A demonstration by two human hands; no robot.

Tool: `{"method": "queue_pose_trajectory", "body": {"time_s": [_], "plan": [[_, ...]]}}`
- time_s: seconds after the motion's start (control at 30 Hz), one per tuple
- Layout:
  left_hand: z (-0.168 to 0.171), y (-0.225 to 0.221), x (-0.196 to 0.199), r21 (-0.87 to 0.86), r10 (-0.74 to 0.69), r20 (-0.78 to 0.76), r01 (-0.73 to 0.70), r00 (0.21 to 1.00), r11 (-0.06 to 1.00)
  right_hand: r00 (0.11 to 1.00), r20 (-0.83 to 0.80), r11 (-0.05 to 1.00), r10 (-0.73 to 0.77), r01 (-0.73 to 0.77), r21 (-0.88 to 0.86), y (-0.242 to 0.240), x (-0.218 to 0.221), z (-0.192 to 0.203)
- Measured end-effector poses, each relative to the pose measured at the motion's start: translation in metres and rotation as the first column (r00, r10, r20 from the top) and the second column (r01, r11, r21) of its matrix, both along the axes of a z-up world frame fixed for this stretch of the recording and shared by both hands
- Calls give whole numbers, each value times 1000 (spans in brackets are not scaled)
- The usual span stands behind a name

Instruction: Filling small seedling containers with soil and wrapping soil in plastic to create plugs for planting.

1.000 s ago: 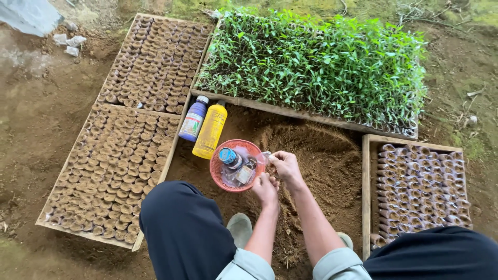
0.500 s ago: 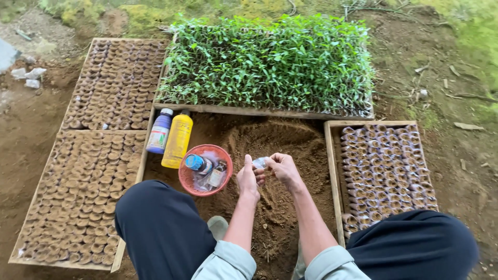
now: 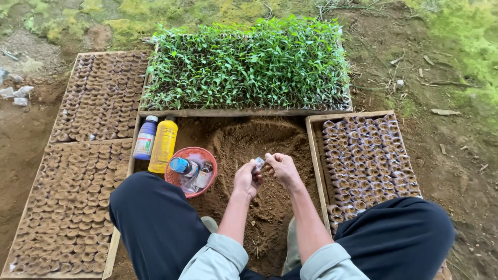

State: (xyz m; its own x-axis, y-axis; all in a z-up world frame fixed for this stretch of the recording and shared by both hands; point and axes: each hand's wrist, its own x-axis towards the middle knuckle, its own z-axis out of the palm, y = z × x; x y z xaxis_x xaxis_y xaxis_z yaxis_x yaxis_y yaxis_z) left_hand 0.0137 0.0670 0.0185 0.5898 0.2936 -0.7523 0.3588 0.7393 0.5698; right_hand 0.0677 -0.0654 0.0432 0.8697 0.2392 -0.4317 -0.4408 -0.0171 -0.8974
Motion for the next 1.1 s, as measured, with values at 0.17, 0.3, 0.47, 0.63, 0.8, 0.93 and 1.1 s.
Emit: {"method": "queue_pose_trajectory", "body": {"time_s": [0.17, 0.3, 0.47, 0.63, 0.8, 0.93, 1.1], "plan": [[-3, 4, -7, -28, 49, 18, -48, 999, 998, 999, 2, 999, 39, -39, 11, 2, -15, -3], [-17, 14, -10, -33, 74, 37, -73, 997, 997, 995, 19, 995, 99, -99, 17, 13, -21, 3], [-10, 17, -14, -13, 102, 41, -101, 994, 995, 993, 42, 993, 114, -114, -7, 24, -24, 8], [-18, 21, -18, 8, 89, 17, -89, 996, 996, 991, 58, 992, 119, -116, -42, 30, -25, 2], [-50, 23, -19, 440, 109, -139, -37, 984, 897, 995, 34, 992, 94, -91, -87, 34, -22, -2], [-18, 14, -26, 932, 60, -105, 77, 993, 354, 996, 43, 991, 84, -79, -109, 36, -19, -17], [20, 10, -29, 900, -293, 5, 123, 956, 417, 996, 21, 995, 89, -88, -52, 37, -18, -7]]}}
